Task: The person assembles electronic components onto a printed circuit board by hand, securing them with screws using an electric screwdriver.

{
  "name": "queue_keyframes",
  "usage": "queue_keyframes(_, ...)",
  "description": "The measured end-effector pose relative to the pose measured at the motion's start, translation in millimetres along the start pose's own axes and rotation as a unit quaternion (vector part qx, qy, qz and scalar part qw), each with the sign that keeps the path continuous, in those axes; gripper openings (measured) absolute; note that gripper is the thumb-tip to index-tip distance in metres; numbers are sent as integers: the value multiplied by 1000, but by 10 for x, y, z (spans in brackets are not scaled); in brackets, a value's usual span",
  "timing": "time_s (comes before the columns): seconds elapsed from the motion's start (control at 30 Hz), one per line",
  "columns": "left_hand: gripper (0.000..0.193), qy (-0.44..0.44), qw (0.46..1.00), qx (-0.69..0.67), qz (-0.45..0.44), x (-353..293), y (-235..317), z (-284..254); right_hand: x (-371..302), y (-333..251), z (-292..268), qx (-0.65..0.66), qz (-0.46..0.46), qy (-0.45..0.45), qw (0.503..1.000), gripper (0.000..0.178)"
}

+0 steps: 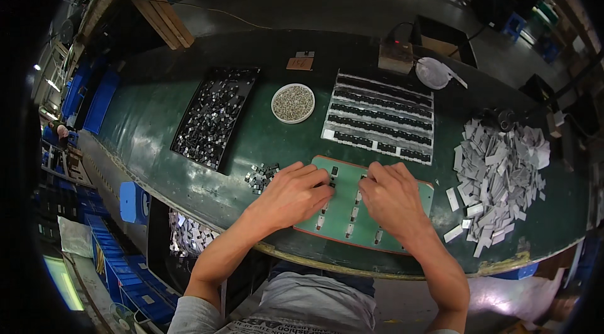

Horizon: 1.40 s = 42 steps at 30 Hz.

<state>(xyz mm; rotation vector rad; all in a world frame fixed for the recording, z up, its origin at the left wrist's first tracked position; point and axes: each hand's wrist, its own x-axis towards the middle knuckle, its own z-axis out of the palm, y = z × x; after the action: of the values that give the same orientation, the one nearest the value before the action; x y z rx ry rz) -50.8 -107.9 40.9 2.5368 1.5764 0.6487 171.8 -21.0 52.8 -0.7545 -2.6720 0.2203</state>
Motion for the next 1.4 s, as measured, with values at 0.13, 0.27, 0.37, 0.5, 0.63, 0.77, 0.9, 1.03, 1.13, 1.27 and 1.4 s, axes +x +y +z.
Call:
queue_keyframes(0.13, 12, 4, 1000, -2, -8, 20, 0, 44, 35, -1, 3, 2, 20, 3, 1000, 6)
queue_keyframes(0.27, 15, 43, 997, -63, -22, 49, -36, 29, 2, 30, 27, 38, 47, 8, 998, 7)
queue_keyframes(0.37, 16, 31, 998, -63, -5, 68, -56, -6, -8, 48, 42, 40, 59, 7, 997, 8)
queue_keyframes(0.5, 16, -1, 1000, -24, 10, 86, -86, -28, 4, 65, 34, 49, 76, -12, 996, 13)
queue_keyframes(0.63, 17, -1, 1000, -14, 22, 141, -69, -57, -7, 76, 35, 55, 74, -6, 996, 15)
queue_keyframes(0.77, 16, -8, 999, -28, 20, 150, -80, -55, -6, 75, 29, 58, 78, -11, 995, 15)
queue_keyframes(0.9, 14, -21, 999, 8, 43, 178, -72, -115, -8, 76, 21, 59, 71, -4, 996, 15)
queue_keyframes(1.03, 13, -42, 997, 25, 58, 207, -75, -128, -23, 81, 29, 58, 72, -6, 996, 14)
queue_keyframes(1.13, 13, -36, 998, -7, 56, 193, -82, -115, -18, 78, 34, 57, 72, -6, 996, 13)
queue_keyframes(1.27, 13, -32, 998, -58, 1, 141, -60, -89, -14, 65, 31, 40, 62, -2, 997, 10)
queue_keyframes(1.4, 13, -29, 998, -49, -19, 98, -58, -58, -15, 112, 28, 69, 69, -9, 995, 10)
